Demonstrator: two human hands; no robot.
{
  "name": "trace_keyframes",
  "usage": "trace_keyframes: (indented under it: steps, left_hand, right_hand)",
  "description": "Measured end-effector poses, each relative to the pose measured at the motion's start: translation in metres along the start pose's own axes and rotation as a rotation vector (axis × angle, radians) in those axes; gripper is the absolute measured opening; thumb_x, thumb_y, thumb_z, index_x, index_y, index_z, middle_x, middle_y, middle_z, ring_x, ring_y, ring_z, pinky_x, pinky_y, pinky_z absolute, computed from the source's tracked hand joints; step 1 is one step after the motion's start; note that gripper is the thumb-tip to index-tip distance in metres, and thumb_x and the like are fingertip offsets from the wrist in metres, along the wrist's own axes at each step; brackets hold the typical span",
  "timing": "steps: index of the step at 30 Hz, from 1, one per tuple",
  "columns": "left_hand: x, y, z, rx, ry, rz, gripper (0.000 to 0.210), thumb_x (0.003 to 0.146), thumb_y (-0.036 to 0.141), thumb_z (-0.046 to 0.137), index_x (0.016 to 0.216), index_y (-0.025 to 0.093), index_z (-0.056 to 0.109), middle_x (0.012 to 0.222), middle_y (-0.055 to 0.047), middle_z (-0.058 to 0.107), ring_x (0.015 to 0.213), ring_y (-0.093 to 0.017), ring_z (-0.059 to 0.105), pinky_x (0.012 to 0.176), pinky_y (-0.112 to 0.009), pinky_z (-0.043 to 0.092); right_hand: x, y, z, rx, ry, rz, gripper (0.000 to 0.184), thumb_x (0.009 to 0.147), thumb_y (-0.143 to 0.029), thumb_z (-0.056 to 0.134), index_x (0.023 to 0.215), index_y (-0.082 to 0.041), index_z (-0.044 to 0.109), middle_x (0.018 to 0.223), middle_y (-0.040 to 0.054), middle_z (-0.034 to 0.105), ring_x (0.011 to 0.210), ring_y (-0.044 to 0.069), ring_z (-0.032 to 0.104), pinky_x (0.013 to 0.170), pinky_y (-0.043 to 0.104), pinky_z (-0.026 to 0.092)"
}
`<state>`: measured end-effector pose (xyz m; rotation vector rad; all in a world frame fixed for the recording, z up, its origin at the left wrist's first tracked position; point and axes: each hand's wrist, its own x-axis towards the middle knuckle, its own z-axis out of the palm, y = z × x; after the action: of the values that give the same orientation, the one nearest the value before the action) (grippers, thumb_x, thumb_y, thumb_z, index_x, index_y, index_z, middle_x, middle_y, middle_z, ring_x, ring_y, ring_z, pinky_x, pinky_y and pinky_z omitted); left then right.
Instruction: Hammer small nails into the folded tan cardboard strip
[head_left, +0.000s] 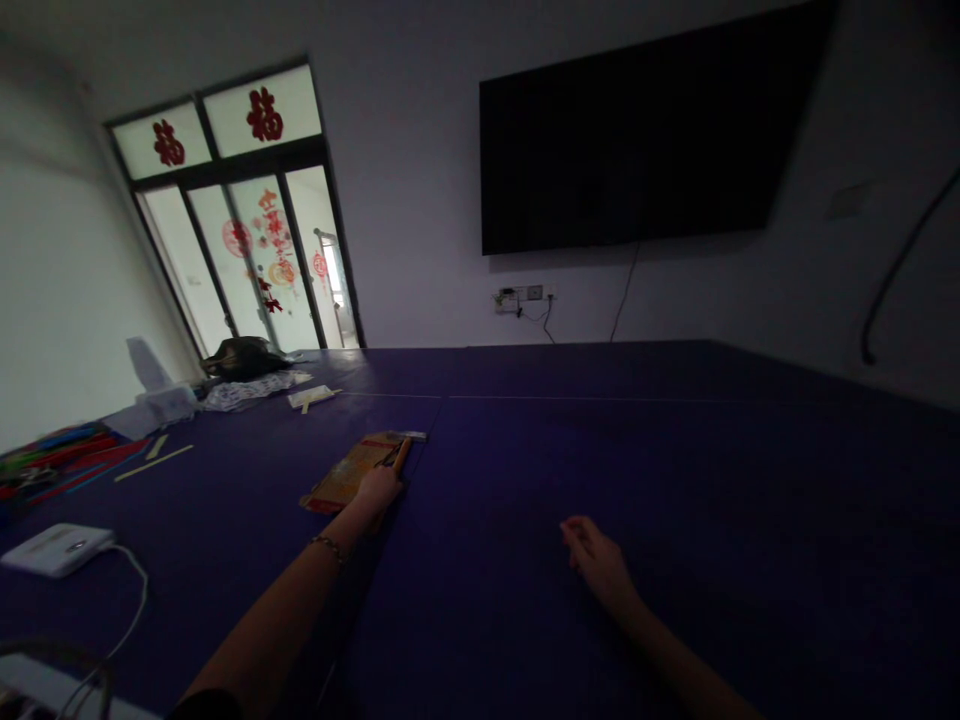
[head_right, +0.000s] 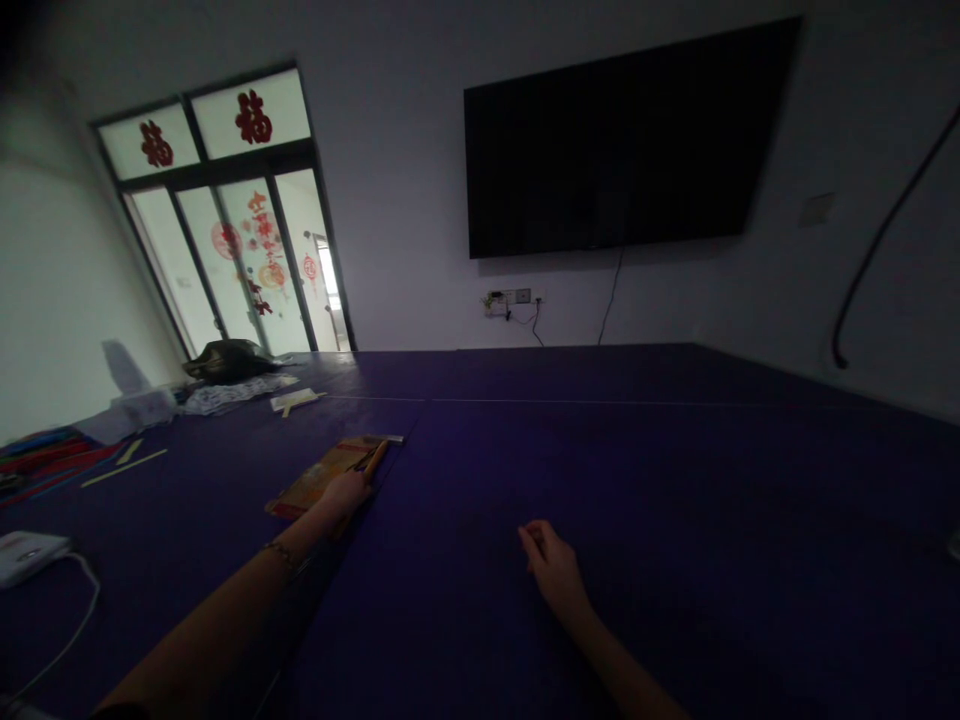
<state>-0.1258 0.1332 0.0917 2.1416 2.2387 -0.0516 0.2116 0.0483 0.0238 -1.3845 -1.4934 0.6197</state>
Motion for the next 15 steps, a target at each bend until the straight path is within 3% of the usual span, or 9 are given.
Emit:
trace_keyframes:
  steps: [4, 7, 9, 12, 15]
  left_hand:
    - [-0.015, 0.017, -0.014, -0.002, 0.111, 0.082, 0.044, 0.076, 0.027, 0.053, 0.114, 0.005, 0.049, 0.118, -0.025, 0.049, 0.114, -0.033, 0.042, 0.091, -0.043, 0.035]
    - [-0.045, 0.04, -0.016, -0.064, 0.157, 0.246, 0.05, 0.081, 0.034, 0.047, 0.125, 0.012, 0.038, 0.13, -0.017, 0.042, 0.122, -0.026, 0.035, 0.1, -0.037, 0.028]
    - [-0.075, 0.055, -0.009, -0.271, 0.136, 0.483, 0.052, 0.084, 0.04, 0.04, 0.129, 0.016, 0.033, 0.133, -0.011, 0.04, 0.123, -0.019, 0.035, 0.103, -0.031, 0.027]
    - [-0.122, 0.074, 0.013, -0.641, 0.006, 0.836, 0.062, 0.081, 0.048, 0.041, 0.133, 0.019, 0.024, 0.136, -0.01, 0.035, 0.125, -0.02, 0.033, 0.104, -0.034, 0.028]
    - [-0.152, 0.09, 0.041, -0.773, -0.188, 1.112, 0.07, 0.077, 0.053, 0.045, 0.135, 0.022, 0.02, 0.138, -0.01, 0.033, 0.125, -0.023, 0.033, 0.103, -0.036, 0.029]
  right_hand:
    - [-0.002, -0.007, -0.004, -0.041, -0.01, -0.056, 0.022, 0.076, -0.04, 0.041, 0.071, -0.021, 0.051, 0.055, -0.001, 0.055, 0.047, 0.014, 0.052, 0.048, 0.027, 0.04]
    - [-0.01, -0.023, -0.004, -0.073, -0.07, -0.116, 0.026, 0.074, -0.038, 0.046, 0.055, -0.021, 0.049, 0.047, -0.0027, 0.051, 0.046, 0.013, 0.049, 0.05, 0.026, 0.038]
    - [-0.022, -0.039, 0.0, -0.077, -0.164, -0.142, 0.025, 0.072, -0.036, 0.051, 0.051, -0.021, 0.05, 0.044, -0.0037, 0.051, 0.044, 0.012, 0.048, 0.047, 0.024, 0.037]
    - [-0.05, -0.066, 0.006, -0.015, -0.474, -0.189, 0.008, 0.07, -0.024, 0.055, 0.074, -0.02, 0.061, 0.061, -0.0009, 0.064, 0.057, 0.013, 0.058, 0.054, 0.022, 0.043]
    - [-0.08, -0.082, 0.008, 0.1, -0.769, -0.335, 0.023, 0.069, -0.027, 0.063, 0.092, -0.023, 0.062, 0.092, 0.0027, 0.067, 0.083, 0.017, 0.061, 0.072, 0.026, 0.048]
